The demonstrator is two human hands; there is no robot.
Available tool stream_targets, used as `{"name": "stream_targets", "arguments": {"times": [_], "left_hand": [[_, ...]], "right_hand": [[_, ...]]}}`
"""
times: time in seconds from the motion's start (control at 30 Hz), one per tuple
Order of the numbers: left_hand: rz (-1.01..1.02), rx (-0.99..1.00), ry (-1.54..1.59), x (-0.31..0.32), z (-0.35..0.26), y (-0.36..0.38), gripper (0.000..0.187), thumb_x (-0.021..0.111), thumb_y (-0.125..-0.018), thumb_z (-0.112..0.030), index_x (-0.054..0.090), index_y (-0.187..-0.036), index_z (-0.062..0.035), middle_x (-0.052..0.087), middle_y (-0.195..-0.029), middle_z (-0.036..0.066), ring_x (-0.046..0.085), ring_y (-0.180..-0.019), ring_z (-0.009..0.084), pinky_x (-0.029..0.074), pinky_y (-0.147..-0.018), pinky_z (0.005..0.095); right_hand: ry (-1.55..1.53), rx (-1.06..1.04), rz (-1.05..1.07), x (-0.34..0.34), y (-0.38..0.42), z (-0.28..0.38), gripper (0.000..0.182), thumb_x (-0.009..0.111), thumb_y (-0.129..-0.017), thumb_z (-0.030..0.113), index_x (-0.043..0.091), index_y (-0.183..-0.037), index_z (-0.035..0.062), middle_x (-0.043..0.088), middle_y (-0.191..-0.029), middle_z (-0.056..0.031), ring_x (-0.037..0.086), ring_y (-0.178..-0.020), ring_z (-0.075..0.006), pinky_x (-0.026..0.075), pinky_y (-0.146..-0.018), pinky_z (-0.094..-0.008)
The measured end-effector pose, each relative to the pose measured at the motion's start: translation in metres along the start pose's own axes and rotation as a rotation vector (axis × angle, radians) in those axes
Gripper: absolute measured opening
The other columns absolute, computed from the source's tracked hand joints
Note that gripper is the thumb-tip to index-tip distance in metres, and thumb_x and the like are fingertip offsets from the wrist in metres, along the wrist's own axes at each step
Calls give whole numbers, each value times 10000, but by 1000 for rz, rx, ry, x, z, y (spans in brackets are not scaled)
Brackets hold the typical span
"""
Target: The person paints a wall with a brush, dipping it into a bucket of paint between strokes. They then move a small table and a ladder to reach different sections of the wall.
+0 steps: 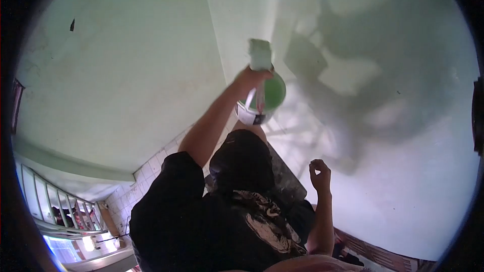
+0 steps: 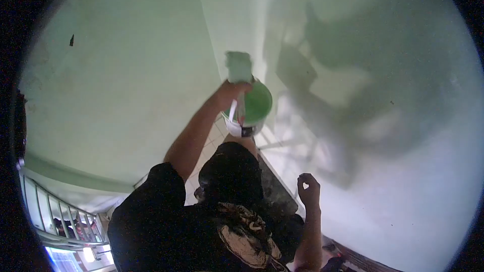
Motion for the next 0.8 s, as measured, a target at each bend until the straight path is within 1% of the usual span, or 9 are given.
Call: {"name": "stream_targets", "arguments": {"times": [0.07,0.13,0.27,0.33,0.4,0.43,0.53,0.63,0.8], "left_hand": [[-52,-57,-51,-12,-23,8,308,617,-716,-107,559,-1013,-54,576,-890,68,563,-810,188,459,-690,322],[-94,23,13,-25,-15,4,287,607,-720,-146,595,-999,-80,542,-798,18,520,-734,141,433,-633,322],[-139,34,-7,-31,-8,-3,292,614,-725,-149,582,-1008,-88,529,-788,7,509,-725,127,421,-619,307],[-181,72,-22,-31,-12,-3,297,628,-719,-143,572,-1006,-95,520,-779,3,500,-716,127,410,-608,286],[-221,62,-30,-28,-17,0,292,634,-715,-125,565,-998,-100,516,-774,4,498,-710,127,405,-602,269],[-234,74,-17,-33,-14,-3,288,631,-716,-115,563,-995,-102,516,-776,5,493,-703,124,403,-597,267],[-268,110,51,-41,-17,-1,285,615,-721,-84,553,-998,-94,521,-766,12,480,-678,121,401,-586,270],[-256,214,77,-37,-29,9,251,604,-706,-94,566,-955,-95,496,-720,10,472,-643,103,356,-521,258],[-218,186,93,-23,-49,17,257,601,-699,-81,557,-952,-71,490,-683,3,450,-587,96,332,-488,242]], "right_hand": [[-13,66,32,11,18,-19,66,606,-782,48,596,-817,-6,632,-814,-101,632,-756,-193,497,-671,-299],[31,97,45,23,31,-35,74,618,-774,63,597,-806,-1,631,-813,-106,627,-763,-211,490,-681,-313],[139,59,-66,59,41,-64,110,650,-735,82,608,-806,8,620,-847,-130,603,-804,-289,475,-744,-348],[191,132,-25,81,48,-72,177,613,-777,168,602,-888,31,616,-891,-155,600,-834,-314,473,-750,-383],[406,364,162,101,55,-72,265,543,-821,267,575,-982,58,611,-945,-173,595,-871,-333,466,-762,-423],[525,305,249,102,55,-71,316,477,-851,328,550,-1019,71,615,-943,-188,591,-895,-348,455,-775,-460],[390,424,205,95,53,-65,333,446,-871,346,558,-996,58,620,-924,-195,589,-891,-359,451,-779,-472],[476,527,280,84,47,-45,367,414,-887,370,578,-939,46,626,-892,-204,595,-858,-370,454,-750,-473],[469,457,201,91,52,-37,419,384,-895,396,597,-861,37,627,-847,-207,603,-817,-377,461,-731,-466]]}}
Point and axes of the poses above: each hand's wrist, its own y-axis away from the middle knuckle, its own x-axis out of the palm, z = x × y, the point moved 1 cm from there along -y, towards the middle knuckle
